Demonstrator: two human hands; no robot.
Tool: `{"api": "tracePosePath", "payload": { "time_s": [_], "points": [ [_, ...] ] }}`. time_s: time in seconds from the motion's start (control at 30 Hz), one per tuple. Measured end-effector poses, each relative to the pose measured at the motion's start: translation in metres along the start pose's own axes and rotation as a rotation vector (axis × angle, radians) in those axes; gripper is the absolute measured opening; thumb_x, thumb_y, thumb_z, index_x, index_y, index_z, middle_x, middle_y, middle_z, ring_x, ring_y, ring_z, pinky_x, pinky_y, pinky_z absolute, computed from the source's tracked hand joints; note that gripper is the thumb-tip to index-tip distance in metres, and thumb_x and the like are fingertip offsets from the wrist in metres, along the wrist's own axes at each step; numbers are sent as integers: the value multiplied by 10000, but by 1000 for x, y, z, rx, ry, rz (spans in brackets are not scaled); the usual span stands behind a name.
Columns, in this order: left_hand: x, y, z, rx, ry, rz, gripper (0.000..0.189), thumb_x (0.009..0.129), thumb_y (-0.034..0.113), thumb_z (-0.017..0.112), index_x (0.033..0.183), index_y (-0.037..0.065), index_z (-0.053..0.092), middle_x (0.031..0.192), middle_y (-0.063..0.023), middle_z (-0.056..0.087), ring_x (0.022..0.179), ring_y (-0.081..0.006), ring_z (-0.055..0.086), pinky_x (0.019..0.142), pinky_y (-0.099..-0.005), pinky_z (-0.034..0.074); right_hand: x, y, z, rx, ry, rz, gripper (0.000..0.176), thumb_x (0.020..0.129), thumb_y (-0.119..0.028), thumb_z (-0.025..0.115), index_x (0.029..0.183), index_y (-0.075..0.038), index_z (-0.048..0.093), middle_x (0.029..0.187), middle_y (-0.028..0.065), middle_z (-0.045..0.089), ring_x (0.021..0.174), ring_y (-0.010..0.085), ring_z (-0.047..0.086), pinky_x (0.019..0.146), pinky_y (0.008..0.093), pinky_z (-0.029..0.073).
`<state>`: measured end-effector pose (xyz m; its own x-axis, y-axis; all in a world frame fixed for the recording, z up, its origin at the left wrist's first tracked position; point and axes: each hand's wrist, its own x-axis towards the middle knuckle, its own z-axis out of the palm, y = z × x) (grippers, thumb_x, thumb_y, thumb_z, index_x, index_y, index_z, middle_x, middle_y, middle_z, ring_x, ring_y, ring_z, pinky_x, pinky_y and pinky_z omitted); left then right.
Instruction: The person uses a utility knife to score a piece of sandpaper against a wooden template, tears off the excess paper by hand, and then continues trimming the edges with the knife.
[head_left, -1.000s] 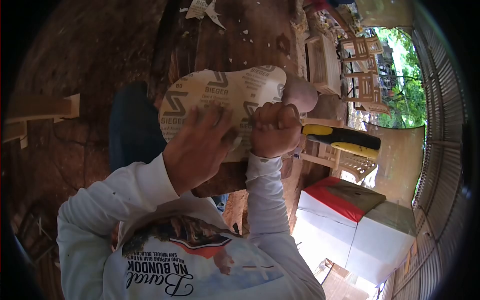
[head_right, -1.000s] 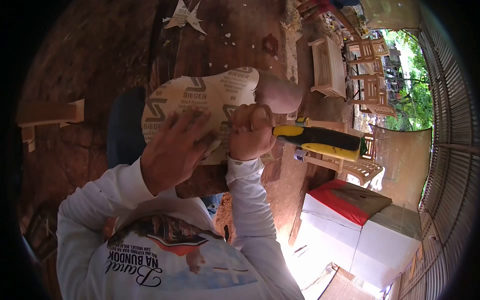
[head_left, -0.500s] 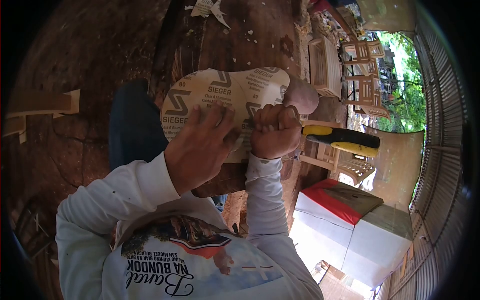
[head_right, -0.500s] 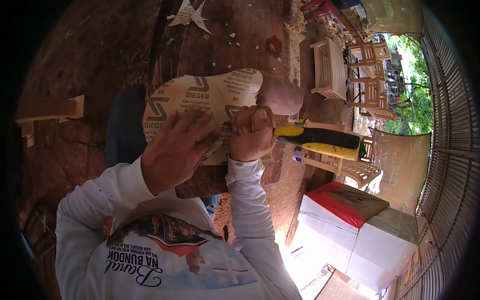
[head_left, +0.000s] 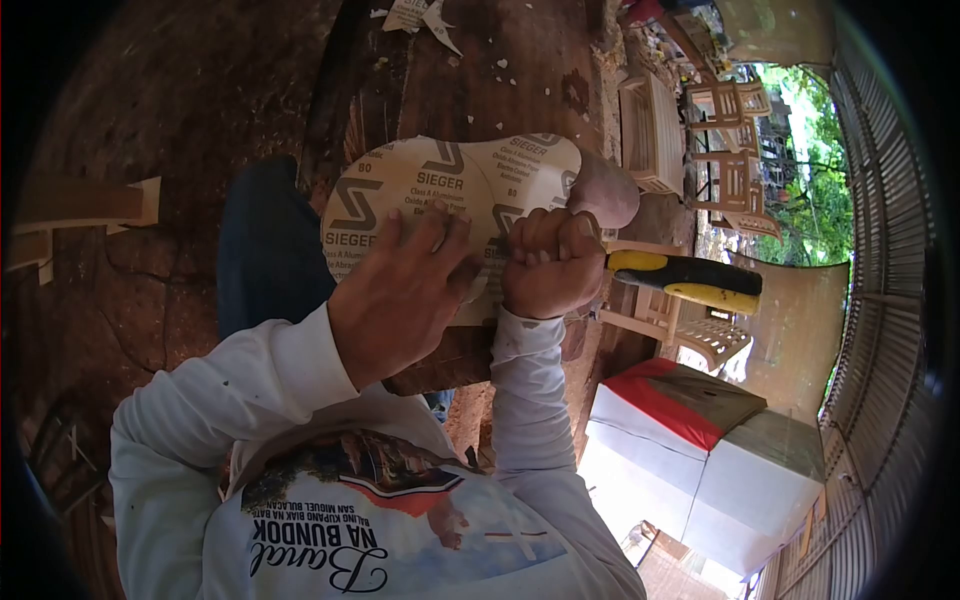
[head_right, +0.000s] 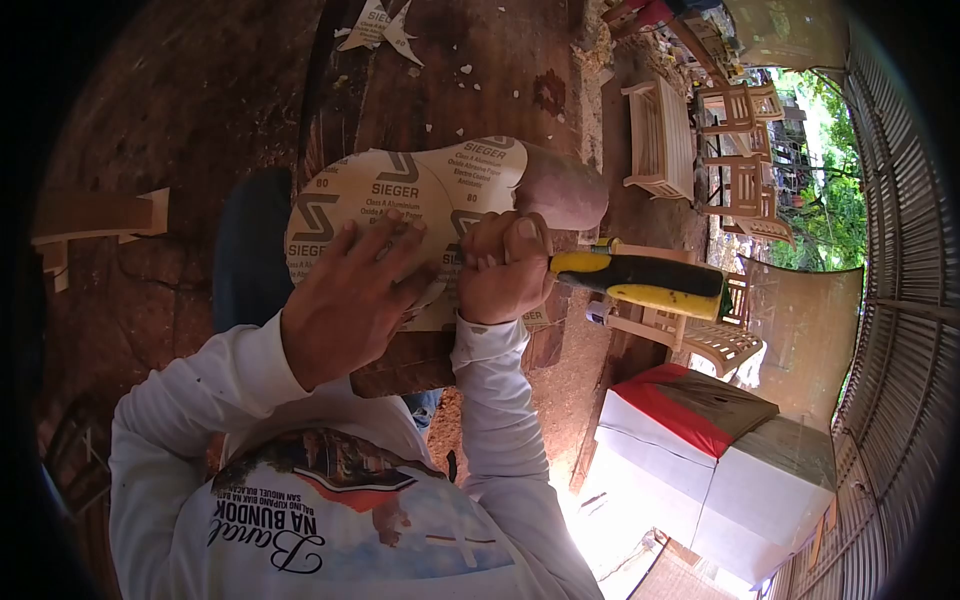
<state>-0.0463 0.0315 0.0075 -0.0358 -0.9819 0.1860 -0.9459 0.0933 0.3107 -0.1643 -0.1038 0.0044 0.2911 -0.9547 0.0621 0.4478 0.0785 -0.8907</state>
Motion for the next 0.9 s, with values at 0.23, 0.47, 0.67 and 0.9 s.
{"api": "tracePosePath", "payload": {
  "time_s": [0.23, 0.47, 0.67, 0.9],
  "points": [
    [0, 0, 1, -12, 10, 0, 406, 921, 263, 708, 1303, 127, 739, 1486, -149, 560, 1449, -362, 486, 1150, -560, 448, -1, -1, 0, -70, 31, 17, 279, 985, -216, 495, 751, -122, 374, 584, 0, 308, 506, 125, 288, 485, 307, 284],
    [-1, 1, 3, -21, 27, 2, 386, 919, 259, 701, 1283, 139, 749, 1490, -142, 559, 1454, -363, 481, 1154, -559, 433, 2, 13, -17, -87, -84, -73, 222, 1022, -192, 533, 879, -22, 523, 609, 37, 453, 514, 122, 374, 505, 291, 337],
    [-1, 1, 1, -34, 43, -13, 371, 920, 258, 708, 1271, 147, 757, 1500, -132, 557, 1463, -360, 476, 1153, -553, 429, 0, 22, -23, -463, -58, -300, 163, 1050, -76, 479, 975, 50, 550, 626, 39, 477, 524, 112, 386, 497, 286, 351],
    [-3, 0, 4, -77, 87, -17, 368, 908, 257, 736, 1255, 139, 763, 1480, -124, 569, 1456, -340, 485, 1148, -544, 434, 1, 17, -27, -922, -189, -576, 104, 944, 135, 489, 950, 32, 470, 673, 65, 482, 558, 126, 470, 431, 294, 399]
  ]
}}
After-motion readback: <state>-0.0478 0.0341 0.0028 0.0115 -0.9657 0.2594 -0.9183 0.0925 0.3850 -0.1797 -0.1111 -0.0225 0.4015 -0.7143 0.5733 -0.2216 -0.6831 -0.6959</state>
